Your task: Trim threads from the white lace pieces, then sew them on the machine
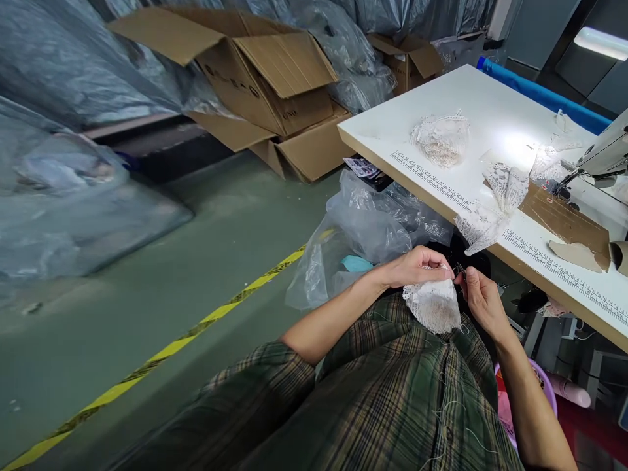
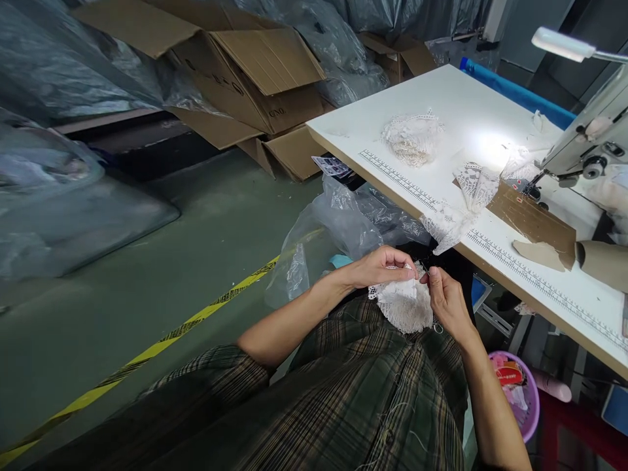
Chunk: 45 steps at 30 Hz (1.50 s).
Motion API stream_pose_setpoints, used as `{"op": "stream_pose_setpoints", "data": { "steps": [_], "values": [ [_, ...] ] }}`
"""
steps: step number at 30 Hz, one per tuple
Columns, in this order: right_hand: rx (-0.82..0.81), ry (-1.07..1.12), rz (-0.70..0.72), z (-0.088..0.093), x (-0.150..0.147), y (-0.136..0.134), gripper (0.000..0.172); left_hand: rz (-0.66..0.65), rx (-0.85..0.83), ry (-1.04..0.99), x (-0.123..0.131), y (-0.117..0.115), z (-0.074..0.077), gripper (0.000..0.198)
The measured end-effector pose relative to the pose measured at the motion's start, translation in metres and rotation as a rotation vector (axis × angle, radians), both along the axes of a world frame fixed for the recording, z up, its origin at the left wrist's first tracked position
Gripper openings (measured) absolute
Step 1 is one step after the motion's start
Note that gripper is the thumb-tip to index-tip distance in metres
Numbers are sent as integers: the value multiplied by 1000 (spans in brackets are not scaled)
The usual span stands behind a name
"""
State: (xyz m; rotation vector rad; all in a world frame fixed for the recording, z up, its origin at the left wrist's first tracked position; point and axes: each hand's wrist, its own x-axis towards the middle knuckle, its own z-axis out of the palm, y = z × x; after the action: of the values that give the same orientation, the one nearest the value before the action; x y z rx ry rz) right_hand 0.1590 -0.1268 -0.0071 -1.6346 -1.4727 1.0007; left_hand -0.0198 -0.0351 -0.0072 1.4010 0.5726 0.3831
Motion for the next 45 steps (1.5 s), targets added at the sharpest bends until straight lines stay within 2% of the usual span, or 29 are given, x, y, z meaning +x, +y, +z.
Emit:
{"op": "stream_pose_setpoints", "data": {
  "steps": [4, 9, 13, 16, 18, 20, 23, 26, 28, 30, 34, 36, 38, 40, 43, 44, 45],
  "values": [
    [3, -21, 44, 2, -3, -6, 63, -13, -26, -11, 1, -1, 1, 43],
    [38, -53, 43, 3, -9, 0, 60, -1, -14, 8, 1, -2, 3, 43],
    [58, 52, -20, -4, -14, -4, 54, 3, -29, 12, 2, -5, 2, 44],
    [8, 149, 44, -10, -17, -16, 44, -30, -55, 17, 2, -7, -2, 45],
    [-43, 108, 71, -15, -16, -25, 41, -46, -16, 35, 3, -8, -6, 43],
    [-73, -9, 44, -18, -12, -30, 39, -1, 134, 70, 5, -8, -11, 37],
    [-24, -171, -57, -17, -3, -31, 39, 177, 423, 134, 14, -5, -14, 39],
    [71, -170, -132, -6, 4, -27, 39, 324, 550, 169, 30, 0, -9, 39],
    [135, -128, -182, 5, 6, -23, 38, 360, 624, 175, 39, 1, -5, 27],
    [208, -103, -253, 14, 6, -20, 37, 317, 776, 180, 45, -3, -3, 23],
    [275, -162, -396, 18, 2, -14, 39, 36, 1196, 126, 42, -22, -12, 25],
    [272, -228, -459, 15, 1, -12, 40, -79, 1293, 78, 35, -31, -18, 23],
    [265, -260, -480, 12, 0, -12, 37, -122, 1260, 14, 28, -35, -20, 26],
    [251, -226, -421, 12, -2, -14, 34, -23, 1113, -42, 24, -31, -18, 31],
    [235, -102, -226, 16, -7, -21, 31, 227, 711, -95, 20, -16, -13, 53],
    [233, -64, -159, 18, -10, -24, 30, 232, 529, -113, 20, -12, -12, 59],
    [230, -34, -97, 20, -13, -26, 29, 176, 332, -138, 21, -8, -11, 65]
  ]
}}
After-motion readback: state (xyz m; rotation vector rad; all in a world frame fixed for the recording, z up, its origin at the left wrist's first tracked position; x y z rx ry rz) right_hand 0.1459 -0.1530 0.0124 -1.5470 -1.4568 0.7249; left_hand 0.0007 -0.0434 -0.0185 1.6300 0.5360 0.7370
